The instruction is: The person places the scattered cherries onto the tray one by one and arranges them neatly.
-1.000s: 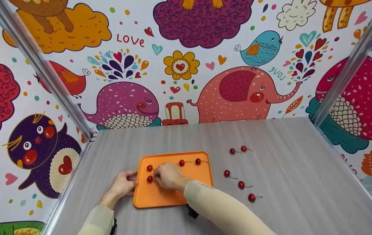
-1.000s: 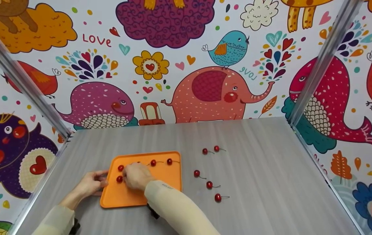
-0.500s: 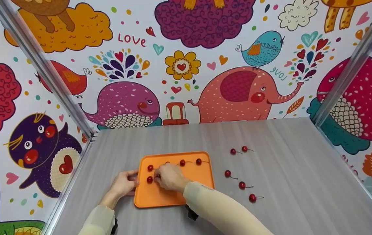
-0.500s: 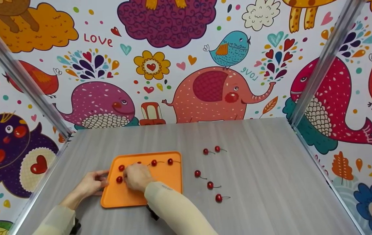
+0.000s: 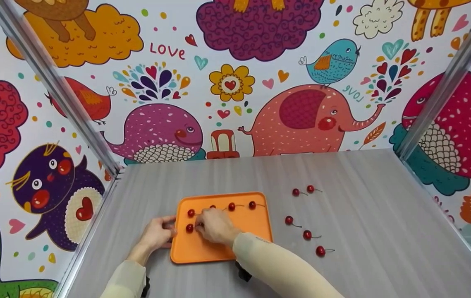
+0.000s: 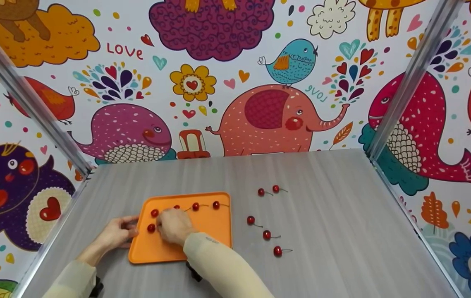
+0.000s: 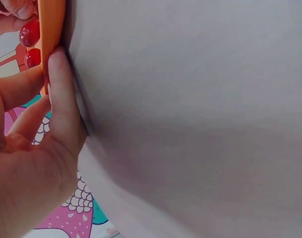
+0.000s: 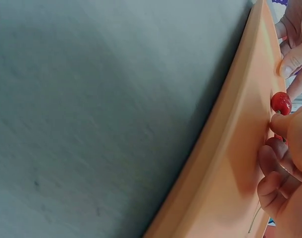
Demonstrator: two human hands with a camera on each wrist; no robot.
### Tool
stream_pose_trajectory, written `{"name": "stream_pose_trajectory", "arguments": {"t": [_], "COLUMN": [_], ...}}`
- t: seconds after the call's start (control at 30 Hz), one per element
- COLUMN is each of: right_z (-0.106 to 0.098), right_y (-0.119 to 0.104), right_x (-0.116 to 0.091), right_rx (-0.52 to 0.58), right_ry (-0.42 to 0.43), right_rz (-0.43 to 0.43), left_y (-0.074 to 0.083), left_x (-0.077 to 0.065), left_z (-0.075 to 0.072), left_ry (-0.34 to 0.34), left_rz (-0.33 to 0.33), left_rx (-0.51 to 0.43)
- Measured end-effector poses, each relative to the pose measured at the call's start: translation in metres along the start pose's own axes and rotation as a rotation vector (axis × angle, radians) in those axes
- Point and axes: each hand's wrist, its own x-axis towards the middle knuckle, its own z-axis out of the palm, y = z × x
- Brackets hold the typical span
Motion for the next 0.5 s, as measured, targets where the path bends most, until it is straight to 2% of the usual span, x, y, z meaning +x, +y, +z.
{"name": "stream_pose_trajectory", "arguments": {"t": [0.17, 0.5], "right_z": [0.0024, 0.0005], "right_y": [0.0007, -0.0002], "right_x": [-0.001, -0.0013], "right_rx": [-0.022, -0.014], "right_ry": [0.017, -0.012], "right_rz": [-0.009, 0.017], "left_y": [-0.0002, -0.0004], "left_x": [0.0004, 0.0015], "left_z": [0.001, 0.0004], "left_ry": [0.002, 0.003], "left_rz": [-0.003, 0.002], "left_rx": [-0.003, 0.003]}}
